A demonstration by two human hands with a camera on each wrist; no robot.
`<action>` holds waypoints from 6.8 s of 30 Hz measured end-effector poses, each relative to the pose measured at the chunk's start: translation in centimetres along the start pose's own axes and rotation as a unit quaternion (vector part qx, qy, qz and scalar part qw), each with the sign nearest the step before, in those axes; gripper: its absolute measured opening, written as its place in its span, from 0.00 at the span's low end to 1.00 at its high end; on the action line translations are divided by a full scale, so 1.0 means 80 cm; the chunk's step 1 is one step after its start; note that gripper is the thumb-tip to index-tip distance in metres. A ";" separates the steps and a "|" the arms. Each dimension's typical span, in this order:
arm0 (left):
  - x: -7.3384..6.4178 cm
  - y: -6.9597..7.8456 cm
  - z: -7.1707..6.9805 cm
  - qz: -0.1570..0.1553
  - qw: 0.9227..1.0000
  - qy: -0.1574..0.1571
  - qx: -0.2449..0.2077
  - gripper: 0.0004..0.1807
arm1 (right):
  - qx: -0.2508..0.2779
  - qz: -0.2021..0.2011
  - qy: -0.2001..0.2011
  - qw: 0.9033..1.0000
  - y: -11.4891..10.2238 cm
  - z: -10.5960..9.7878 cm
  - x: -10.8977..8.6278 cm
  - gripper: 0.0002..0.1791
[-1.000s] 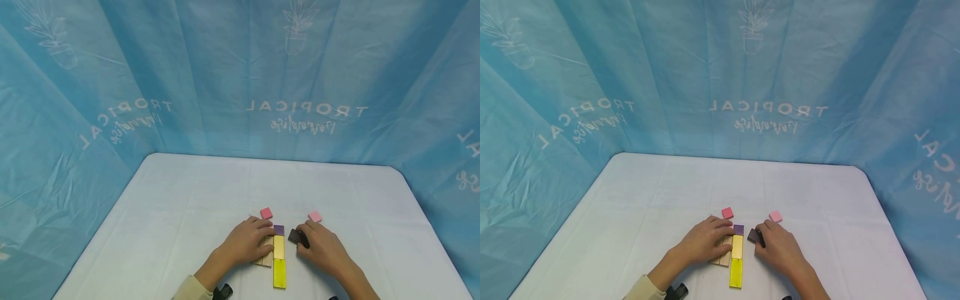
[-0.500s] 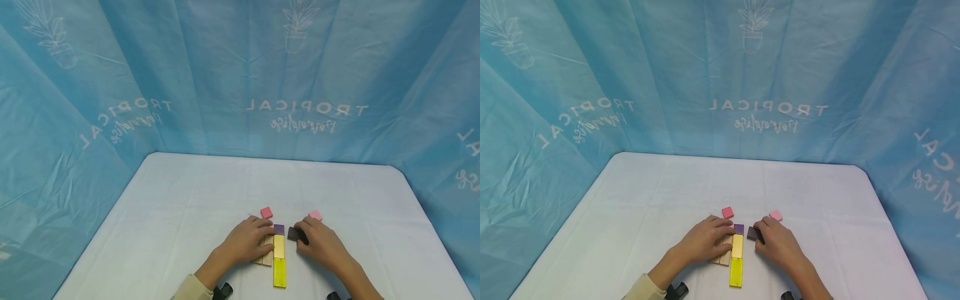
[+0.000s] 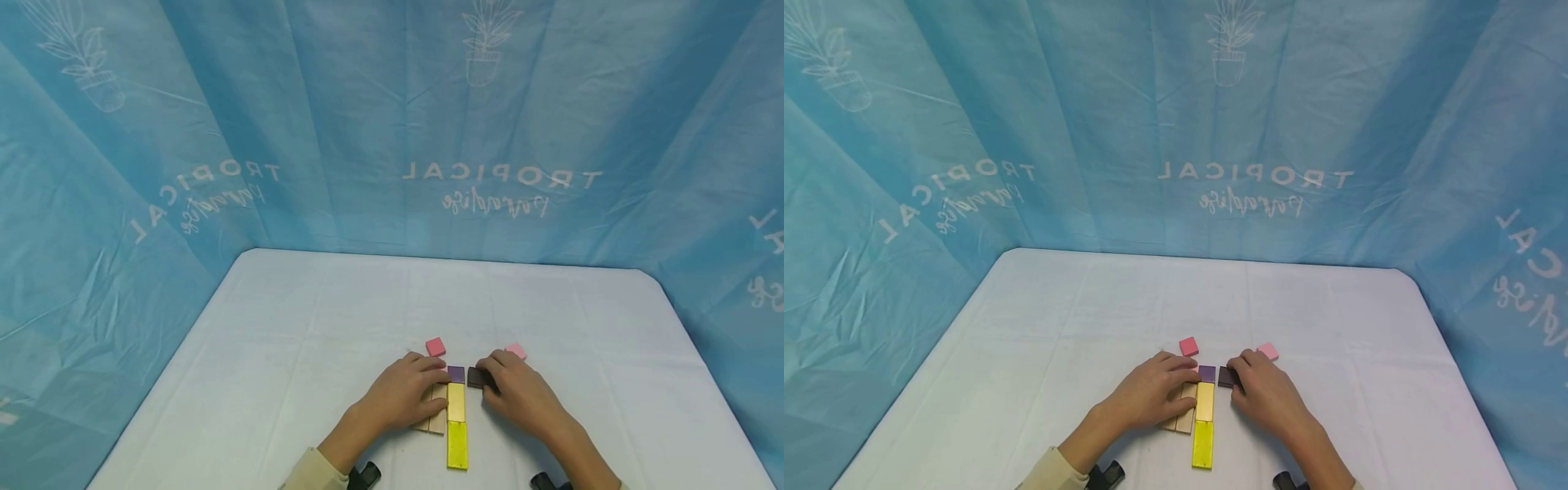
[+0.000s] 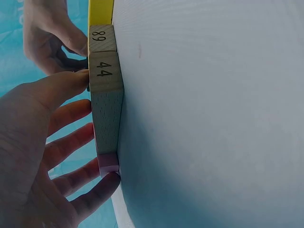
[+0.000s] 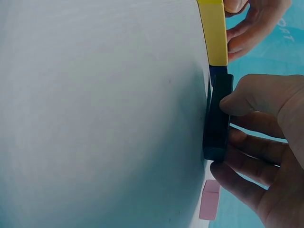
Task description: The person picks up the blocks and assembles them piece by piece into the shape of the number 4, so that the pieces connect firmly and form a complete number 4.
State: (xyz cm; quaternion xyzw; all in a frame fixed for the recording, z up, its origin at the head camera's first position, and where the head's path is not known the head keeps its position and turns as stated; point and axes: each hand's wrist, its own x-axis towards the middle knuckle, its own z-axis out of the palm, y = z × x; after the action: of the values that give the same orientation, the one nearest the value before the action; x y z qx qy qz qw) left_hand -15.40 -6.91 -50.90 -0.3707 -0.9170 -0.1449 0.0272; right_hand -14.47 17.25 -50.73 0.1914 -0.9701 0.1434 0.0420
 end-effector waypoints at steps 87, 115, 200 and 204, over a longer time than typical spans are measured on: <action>-0.002 0.001 -0.003 -0.019 1.000 -0.020 -0.006 0.23 | 0.010 0.013 -0.026 1.000 -0.002 0.008 0.005 0.26; 0.001 -0.013 -0.006 -0.013 0.999 0.042 -0.027 0.10 | 0.077 -0.087 0.021 0.993 -0.031 0.001 -0.002 0.23; -0.005 -0.024 -0.005 -0.050 0.998 0.019 -0.039 0.10 | 0.045 -0.163 -0.022 0.985 -0.062 0.020 -0.008 0.32; -0.005 -0.023 -0.007 -0.055 0.998 0.012 -0.036 0.11 | 0.059 -0.164 -0.015 0.985 -0.060 0.018 -0.010 0.32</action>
State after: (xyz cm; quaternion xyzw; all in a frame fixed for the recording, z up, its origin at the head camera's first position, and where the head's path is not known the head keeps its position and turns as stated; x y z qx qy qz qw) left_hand -16.40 -8.58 -50.87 -0.3186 -0.9298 -0.1837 0.0173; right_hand -11.95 12.82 -50.93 0.3522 -0.9160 0.1883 0.0394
